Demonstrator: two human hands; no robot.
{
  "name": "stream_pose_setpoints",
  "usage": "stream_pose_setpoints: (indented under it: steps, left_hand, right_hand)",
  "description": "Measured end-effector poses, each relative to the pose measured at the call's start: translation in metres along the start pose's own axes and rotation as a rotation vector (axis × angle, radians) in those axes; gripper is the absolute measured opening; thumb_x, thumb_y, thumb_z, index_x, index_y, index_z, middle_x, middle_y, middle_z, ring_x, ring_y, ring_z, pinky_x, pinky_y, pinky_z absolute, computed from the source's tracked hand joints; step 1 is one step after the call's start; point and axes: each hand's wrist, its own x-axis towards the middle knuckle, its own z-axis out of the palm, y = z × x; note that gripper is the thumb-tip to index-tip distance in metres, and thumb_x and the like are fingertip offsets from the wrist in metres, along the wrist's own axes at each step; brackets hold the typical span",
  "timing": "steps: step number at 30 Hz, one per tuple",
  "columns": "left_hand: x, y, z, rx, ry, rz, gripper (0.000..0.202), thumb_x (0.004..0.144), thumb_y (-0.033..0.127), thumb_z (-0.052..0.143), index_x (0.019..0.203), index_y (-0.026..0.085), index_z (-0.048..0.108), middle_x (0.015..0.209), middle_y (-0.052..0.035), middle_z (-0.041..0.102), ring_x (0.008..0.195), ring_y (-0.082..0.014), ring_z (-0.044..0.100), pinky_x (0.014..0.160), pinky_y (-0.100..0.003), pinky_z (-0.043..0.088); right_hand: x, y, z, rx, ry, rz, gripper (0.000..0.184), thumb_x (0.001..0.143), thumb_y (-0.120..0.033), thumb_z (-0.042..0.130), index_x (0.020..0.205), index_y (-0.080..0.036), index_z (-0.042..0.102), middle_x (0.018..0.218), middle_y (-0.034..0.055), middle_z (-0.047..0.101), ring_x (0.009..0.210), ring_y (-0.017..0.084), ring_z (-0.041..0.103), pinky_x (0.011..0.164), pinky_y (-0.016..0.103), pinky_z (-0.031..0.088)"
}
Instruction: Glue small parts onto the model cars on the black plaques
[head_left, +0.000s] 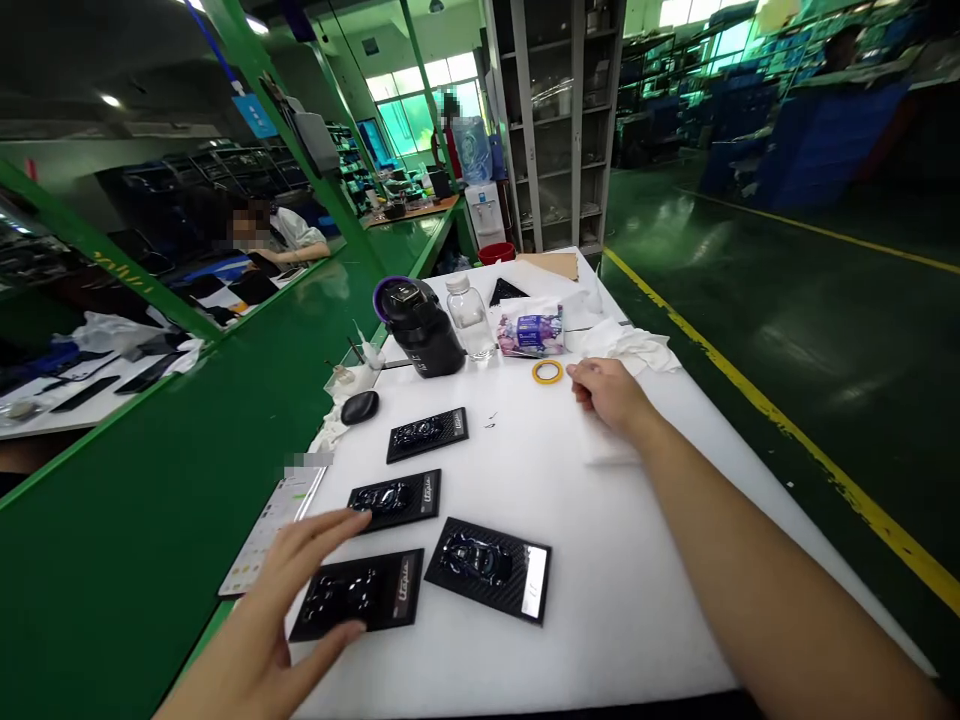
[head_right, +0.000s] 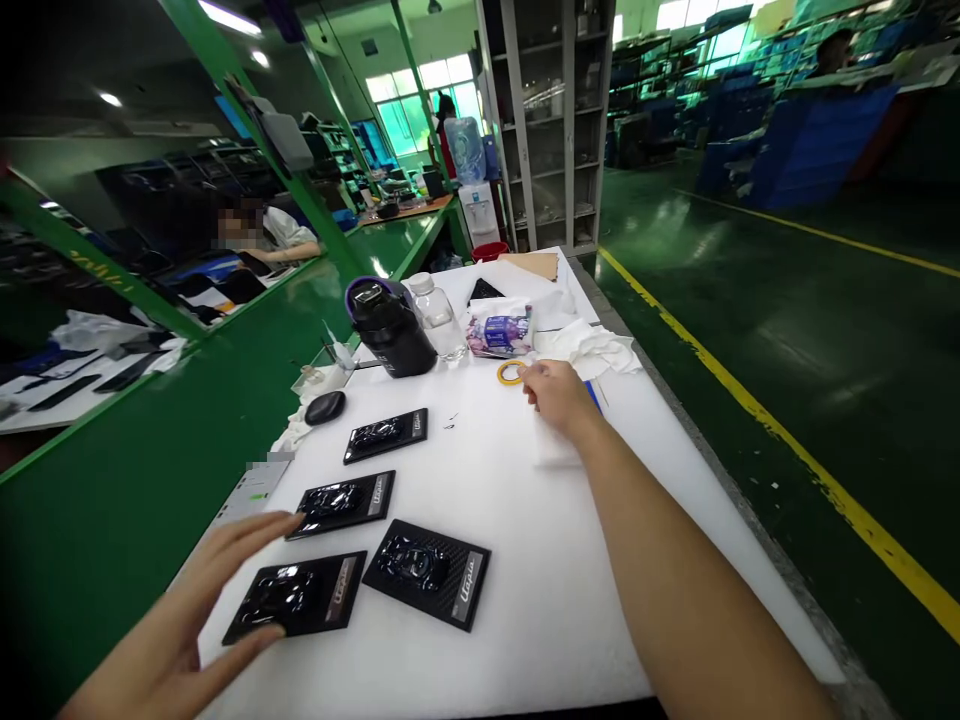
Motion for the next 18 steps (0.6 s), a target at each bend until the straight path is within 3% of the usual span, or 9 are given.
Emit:
stream_pose_setpoints:
  steps: [3, 5, 7, 10, 13, 15, 18]
  left_hand:
    - [0.066, 0.038, 0.006, -0.016, 0.028, 0.165, 0.029, 0.089, 0.043, 0.057, 0.114, 0.032, 0.067, 0.117, -0.0043, 0.067, 0.113, -0.0278, 0.059, 0.099, -0.041, 0.048]
    - [0.118, 0.06, 0.025, 0.096, -0.095, 0.215, 0.028, 0.092, 0.039, 0.052, 0.107, 0.026, 0.071, 0.113, -0.0074, 0.068, 0.11, -0.0267, 0.059, 0.098, -0.04, 0.047]
    - [0.166, 0.075, 0.05, 0.292, -0.312, 0.184, 0.029, 0.09, 0.035, 0.053, 0.109, 0.021, 0.071, 0.118, -0.01, 0.066, 0.114, -0.028, 0.057, 0.102, -0.041, 0.044]
    - [0.217, 0.082, 0.08, 0.37, -0.429, 0.089, 0.026, 0.085, 0.036, 0.063, 0.097, 0.015, 0.073, 0.111, -0.0146, 0.067, 0.105, -0.0303, 0.062, 0.092, -0.043, 0.049]
    - [0.239, 0.075, 0.092, 0.415, -0.57, -0.011, 0.026, 0.088, 0.039, 0.066, 0.095, 0.014, 0.069, 0.097, -0.0076, 0.069, 0.089, -0.0212, 0.066, 0.081, -0.039, 0.054]
    - [0.242, 0.07, 0.094, 0.441, -0.633, -0.047, 0.028, 0.091, 0.04, 0.064, 0.101, 0.014, 0.066, 0.098, -0.0046, 0.068, 0.087, -0.0176, 0.066, 0.081, -0.037, 0.056]
    - [0.235, 0.071, 0.097, 0.446, -0.588, -0.043, 0.029, 0.093, 0.039, 0.062, 0.109, 0.015, 0.064, 0.109, -0.0069, 0.067, 0.097, -0.0197, 0.065, 0.086, -0.04, 0.055]
  right_hand:
    - [0.004, 0.001, 0.004, -0.115, -0.039, 0.026, 0.034, 0.087, -0.041, 0.064, 0.067, -0.014, 0.057, 0.058, -0.001, 0.053, 0.054, 0.01, 0.048, 0.052, 0.023, 0.036]
    - [0.005, 0.001, 0.005, -0.179, -0.056, 0.027, 0.037, 0.092, -0.042, 0.062, 0.069, -0.014, 0.056, 0.059, -0.0028, 0.051, 0.053, 0.009, 0.047, 0.053, 0.022, 0.037]
    - [0.005, 0.0, 0.004, -0.223, -0.07, 0.017, 0.04, 0.096, -0.045, 0.058, 0.072, -0.014, 0.055, 0.061, -0.0038, 0.05, 0.054, 0.009, 0.047, 0.055, 0.022, 0.04]
    - [0.003, 0.002, 0.001, -0.251, -0.08, -0.005, 0.042, 0.099, -0.048, 0.054, 0.075, -0.014, 0.057, 0.064, -0.0035, 0.051, 0.056, 0.009, 0.049, 0.057, 0.023, 0.043]
    - [0.004, 0.003, 0.001, -0.249, -0.096, -0.018, 0.041, 0.099, -0.047, 0.055, 0.076, -0.014, 0.058, 0.065, -0.0031, 0.052, 0.058, 0.01, 0.051, 0.06, 0.024, 0.045]
    - [0.006, 0.002, 0.003, -0.254, -0.103, -0.022, 0.04, 0.098, -0.047, 0.057, 0.075, -0.014, 0.058, 0.065, -0.003, 0.053, 0.059, 0.01, 0.051, 0.062, 0.025, 0.045]
    - [0.008, -0.001, 0.006, -0.281, -0.098, -0.024, 0.041, 0.097, -0.047, 0.057, 0.074, -0.014, 0.058, 0.064, -0.0031, 0.052, 0.059, 0.01, 0.051, 0.063, 0.025, 0.045]
